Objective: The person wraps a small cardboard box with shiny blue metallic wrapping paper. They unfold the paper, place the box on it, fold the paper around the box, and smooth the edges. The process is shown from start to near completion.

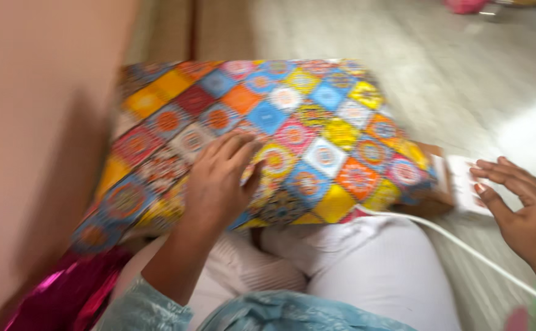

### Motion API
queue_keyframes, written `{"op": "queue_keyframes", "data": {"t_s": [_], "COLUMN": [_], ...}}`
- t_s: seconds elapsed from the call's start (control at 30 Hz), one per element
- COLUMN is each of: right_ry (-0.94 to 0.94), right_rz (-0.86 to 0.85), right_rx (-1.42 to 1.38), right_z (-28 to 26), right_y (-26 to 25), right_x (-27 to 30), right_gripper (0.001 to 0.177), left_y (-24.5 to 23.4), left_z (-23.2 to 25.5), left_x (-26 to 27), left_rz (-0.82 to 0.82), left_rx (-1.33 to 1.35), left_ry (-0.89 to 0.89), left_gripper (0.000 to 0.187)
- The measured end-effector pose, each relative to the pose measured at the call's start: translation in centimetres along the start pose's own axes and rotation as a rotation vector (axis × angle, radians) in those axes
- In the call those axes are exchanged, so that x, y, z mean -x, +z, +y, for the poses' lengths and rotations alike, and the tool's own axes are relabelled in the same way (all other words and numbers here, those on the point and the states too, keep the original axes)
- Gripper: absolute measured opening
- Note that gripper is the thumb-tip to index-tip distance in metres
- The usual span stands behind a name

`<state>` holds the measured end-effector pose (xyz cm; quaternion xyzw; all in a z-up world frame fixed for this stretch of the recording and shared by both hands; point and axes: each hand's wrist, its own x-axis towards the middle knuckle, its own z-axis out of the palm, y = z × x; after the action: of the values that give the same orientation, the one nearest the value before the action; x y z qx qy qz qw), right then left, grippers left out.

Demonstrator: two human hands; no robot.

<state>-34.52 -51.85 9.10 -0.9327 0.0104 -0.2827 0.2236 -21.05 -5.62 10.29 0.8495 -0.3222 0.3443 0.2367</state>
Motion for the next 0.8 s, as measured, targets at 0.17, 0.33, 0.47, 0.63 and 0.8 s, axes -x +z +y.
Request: {"op": "queue_keyframes", "data": {"t_s": [0.17,0.33,0.47,0.63,0.8], "right_ry": [0.446,0.864,0.864,0.836,1.103], "right_rz": [-0.038,-0.226,-0.543,-0.837,-1.032], "right_rx": [0.101,0.184,0.278,0.427,0.475], "right_z": [4.5,8.9,13.5,18.4,21.5], "right_y": [-9.2,-17.2,-19.3,-21.5,-22.9], "right_x": [6.5,11.7,14.4,19.0,23.9], "right_gripper": [0.026,0.042,0.044,0.038,0.029], "left_y": [5.6,8.1,12.5,20.7,22.6], "left_z": [-1.4,-4.6,-9.9,-17.4,-19.5], "left_x": [-0.3,3.9,8.8,13.7,15.9], "left_rz": [-0.054,-0.138,-0.1,-0.317,-0.404], "left_rx": [-0.125,-0.193,-0.087,0.178,0.29], "left_ry": [-0.014,0.036,0.065,-0.316,-0.478], "left_gripper": [0.036,0.031,0.029,0.04,0.04]}}
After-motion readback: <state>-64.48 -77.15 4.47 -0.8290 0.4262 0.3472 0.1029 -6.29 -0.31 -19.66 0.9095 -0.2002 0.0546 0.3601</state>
